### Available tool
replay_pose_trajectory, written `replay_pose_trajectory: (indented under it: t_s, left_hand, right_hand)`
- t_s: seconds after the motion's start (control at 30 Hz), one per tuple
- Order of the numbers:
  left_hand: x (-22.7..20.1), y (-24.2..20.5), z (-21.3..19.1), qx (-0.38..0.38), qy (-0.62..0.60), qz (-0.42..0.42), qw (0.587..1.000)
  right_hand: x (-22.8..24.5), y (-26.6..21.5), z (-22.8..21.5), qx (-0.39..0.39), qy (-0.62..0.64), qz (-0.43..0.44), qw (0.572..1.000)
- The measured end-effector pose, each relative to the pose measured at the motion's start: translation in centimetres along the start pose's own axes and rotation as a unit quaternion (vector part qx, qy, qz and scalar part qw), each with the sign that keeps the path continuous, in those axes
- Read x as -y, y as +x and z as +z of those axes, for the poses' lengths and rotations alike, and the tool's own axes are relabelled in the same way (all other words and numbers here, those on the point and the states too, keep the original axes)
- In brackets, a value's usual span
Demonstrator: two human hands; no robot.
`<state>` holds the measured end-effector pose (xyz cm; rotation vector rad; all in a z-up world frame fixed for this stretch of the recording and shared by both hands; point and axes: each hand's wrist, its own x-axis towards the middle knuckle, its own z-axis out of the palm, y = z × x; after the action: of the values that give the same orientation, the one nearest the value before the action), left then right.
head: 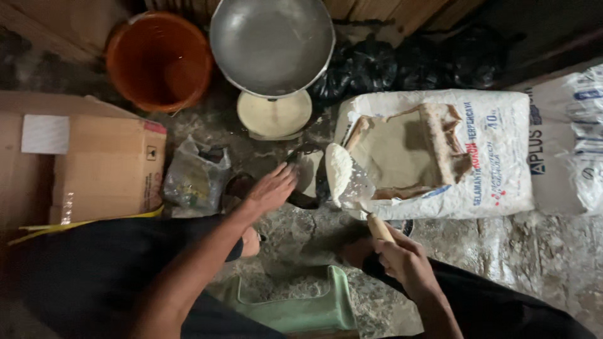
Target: The person scoops white powder from a large sack using a trowel and transfers it into a black bucket. The person repeatedly scoops and pours the powder, occasionally adjusting the bucket with both hands.
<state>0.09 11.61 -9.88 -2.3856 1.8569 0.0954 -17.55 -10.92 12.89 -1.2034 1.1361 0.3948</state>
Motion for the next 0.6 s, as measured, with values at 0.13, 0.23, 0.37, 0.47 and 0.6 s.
replay_pose_trajectory:
  t_s: [0.13,0.23,0.37,0.47,0.6]
  left_hand:
    - [-1.0,-1.4,6.1,0.042,-0.01,0.029,0.999]
    - [-2.5,-1.1,13.8,-0.029,-0.081,0.021,0.996]
    - [-2.6,-0.1,13.2,0.034,0.006,0.007,0.999]
    - [-2.0,-0.2,10.1,0.022,0.002,0.005,1.0]
    - [-1.4,-0.6,7.6,0.017,0.023,0.018,0.999]
  right_hand:
    - [-1.5,1.4,2.0,0.051,0.022,-0.028,0.998]
    - [-1.0,0.8,4.1,0.041,-0.015,0.012,0.999]
    - [-2.2,2.5,4.8,0.082,-0.015,-0.01,0.996]
    - [-2.8,3.6,4.7,0.072,0.004,0.0,0.997]
    - [-3.5,4.6,3.7,0.056,-0.01,-0.006,0.998]
